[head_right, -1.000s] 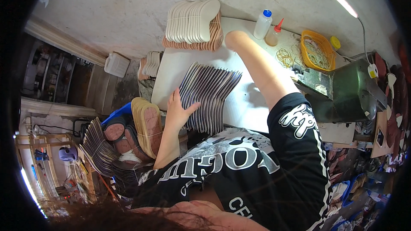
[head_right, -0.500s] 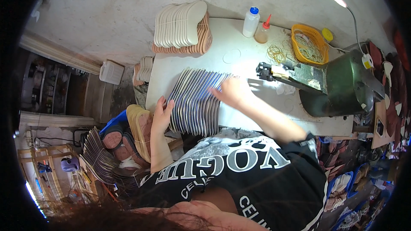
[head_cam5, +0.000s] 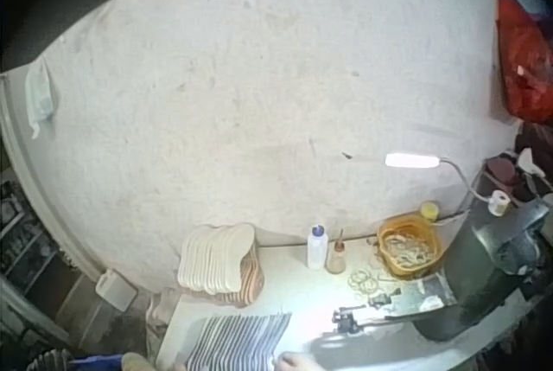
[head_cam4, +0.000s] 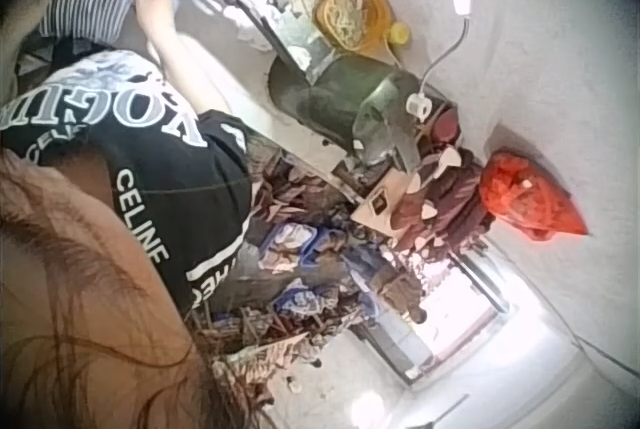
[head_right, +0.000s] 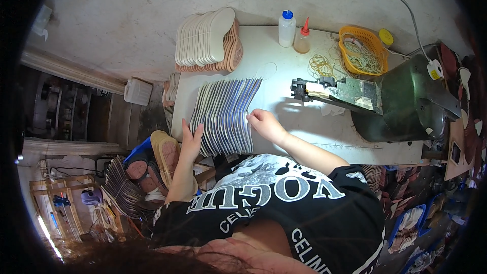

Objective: The recorder sorts, stacks, and moves piles of shoe soles in a manufacturing environment.

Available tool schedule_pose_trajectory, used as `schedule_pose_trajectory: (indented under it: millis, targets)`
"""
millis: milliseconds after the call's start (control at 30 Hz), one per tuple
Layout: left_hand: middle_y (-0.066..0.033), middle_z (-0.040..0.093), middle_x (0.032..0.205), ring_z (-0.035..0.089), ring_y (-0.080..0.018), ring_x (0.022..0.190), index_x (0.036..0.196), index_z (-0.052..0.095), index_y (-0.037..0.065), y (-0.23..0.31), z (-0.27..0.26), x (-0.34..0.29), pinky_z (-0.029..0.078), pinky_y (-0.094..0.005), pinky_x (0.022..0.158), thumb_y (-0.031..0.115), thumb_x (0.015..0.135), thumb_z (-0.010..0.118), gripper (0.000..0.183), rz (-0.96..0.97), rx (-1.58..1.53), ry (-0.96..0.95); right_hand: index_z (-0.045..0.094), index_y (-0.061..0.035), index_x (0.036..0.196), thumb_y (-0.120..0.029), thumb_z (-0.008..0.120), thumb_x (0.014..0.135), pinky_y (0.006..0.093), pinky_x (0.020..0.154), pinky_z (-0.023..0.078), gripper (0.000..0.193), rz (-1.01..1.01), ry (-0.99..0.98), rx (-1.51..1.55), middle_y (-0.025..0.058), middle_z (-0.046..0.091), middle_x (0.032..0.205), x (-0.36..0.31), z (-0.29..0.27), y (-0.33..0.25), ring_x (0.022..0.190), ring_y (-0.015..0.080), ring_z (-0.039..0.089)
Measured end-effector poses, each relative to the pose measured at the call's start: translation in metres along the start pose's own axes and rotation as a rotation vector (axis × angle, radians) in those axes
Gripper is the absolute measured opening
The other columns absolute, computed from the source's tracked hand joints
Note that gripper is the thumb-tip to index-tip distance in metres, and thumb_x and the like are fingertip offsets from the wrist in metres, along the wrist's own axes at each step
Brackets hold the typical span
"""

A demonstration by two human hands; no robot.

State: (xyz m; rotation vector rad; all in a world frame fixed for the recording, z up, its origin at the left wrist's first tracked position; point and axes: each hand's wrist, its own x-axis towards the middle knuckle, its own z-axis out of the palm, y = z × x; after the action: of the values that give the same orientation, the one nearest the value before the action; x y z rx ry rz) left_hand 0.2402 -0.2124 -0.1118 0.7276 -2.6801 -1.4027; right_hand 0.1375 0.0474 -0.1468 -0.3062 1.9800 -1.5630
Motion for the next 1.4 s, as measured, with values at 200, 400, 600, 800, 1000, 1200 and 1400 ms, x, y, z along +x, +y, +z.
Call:
schedule_pose_trajectory:
  millis: [200, 400, 600, 800, 1000, 1200, 1400]
  targets:
    - [-0.0248, 0.034, 0.142, 0.037, -0.0304, 0.131, 0.145, 0.018, -0.004, -0.040, 0.013, -0.014, 0.027, -0.0358, 0.109, 0.040, 0.095, 0.050, 0.074, -0.014, -0.358, -0.066, 0.058, 0.0017, 0.076, -0.021, 0.057, 0.088, 0.0358, 0.071, 0.048, 0.026, -0.370, 0.259, -0.065, 0.0152, 0.064, 0.084, -0.015, -0.003, 0.012, 0.074, 0.0280, 0.061]
    - [-0.0219, 0.037, 0.141, 0.039, -0.0315, 0.129, 0.143, 0.026, -0.002, 0.025, -0.032, -0.013, 0.036, -0.0414, 0.103, 0.049, 0.091, 0.053, 0.078, -0.454, -0.154, -0.342, 0.059, 0.0015, 0.072, -0.013, 0.063, 0.081, 0.0381, 0.080, 0.049, 0.017, -0.463, 0.148, -0.325, 0.0178, 0.064, 0.097, -0.052, -0.042, -0.056, 0.091, 0.0337, 0.062]
    - [-0.0205, 0.040, 0.139, 0.043, -0.0277, 0.126, 0.139, 0.033, -0.003, 0.112, -0.010, 0.008, 0.035, -0.0382, 0.103, 0.048, 0.089, 0.057, 0.075, 0.372, -0.286, -0.275, 0.054, -0.0020, 0.069, -0.007, 0.065, 0.076, 0.0330, 0.074, 0.051, 0.013, -0.704, 0.090, -0.229, 0.0115, 0.066, 0.097, -0.083, -0.082, -0.116, 0.085, 0.0248, 0.063]
    - [-0.0103, 0.056, 0.120, 0.054, -0.0149, 0.108, 0.129, 0.043, 0.000, 0.201, 0.077, 0.007, 0.042, -0.0303, 0.095, 0.017, 0.088, 0.064, 0.049, 0.197, -1.055, -0.809, 0.053, -0.0028, 0.069, -0.011, 0.063, 0.085, 0.0290, 0.079, 0.044, 0.020, -0.475, -0.100, 0.300, 0.0040, 0.062, 0.093, -0.101, -0.105, -0.115, 0.085, 0.0148, 0.056]
    - [-0.0088, 0.059, 0.115, 0.057, -0.0139, 0.103, 0.124, 0.046, 0.001, 0.220, 0.126, -0.010, 0.043, -0.0286, 0.093, 0.009, 0.087, 0.062, 0.041, 0.244, -1.139, -0.869, 0.057, 0.0009, 0.120, -0.028, 0.065, 0.089, 0.0283, 0.088, 0.046, 0.043, -0.326, -0.231, 0.925, 0.0068, 0.060, 0.116, -0.096, -0.110, -0.052, 0.103, 0.0129, 0.058]
    - [-0.0071, 0.059, 0.112, 0.057, -0.0124, 0.099, 0.121, 0.048, 0.004, 0.210, 0.147, -0.012, 0.044, -0.0278, 0.090, 0.008, 0.088, 0.062, 0.036, 0.404, -0.971, -0.667, 0.069, 0.0042, 0.092, -0.020, 0.065, 0.089, 0.0231, 0.068, 0.049, 0.025, -0.174, -0.202, 0.580, 0.0001, 0.065, 0.078, -0.107, -0.144, -0.068, 0.073, 0.0083, 0.059]
    - [-0.0082, 0.059, 0.110, 0.057, -0.0126, 0.099, 0.119, 0.045, 0.000, 0.212, 0.149, -0.005, 0.046, -0.0286, 0.088, 0.014, 0.083, 0.071, 0.046, 0.437, -0.768, -0.542, 0.065, 0.0061, 0.083, -0.017, 0.063, 0.087, 0.0221, 0.054, 0.041, 0.024, -0.310, 0.050, 0.086, -0.0022, 0.058, 0.061, -0.108, -0.141, -0.082, 0.060, 0.0017, 0.046]
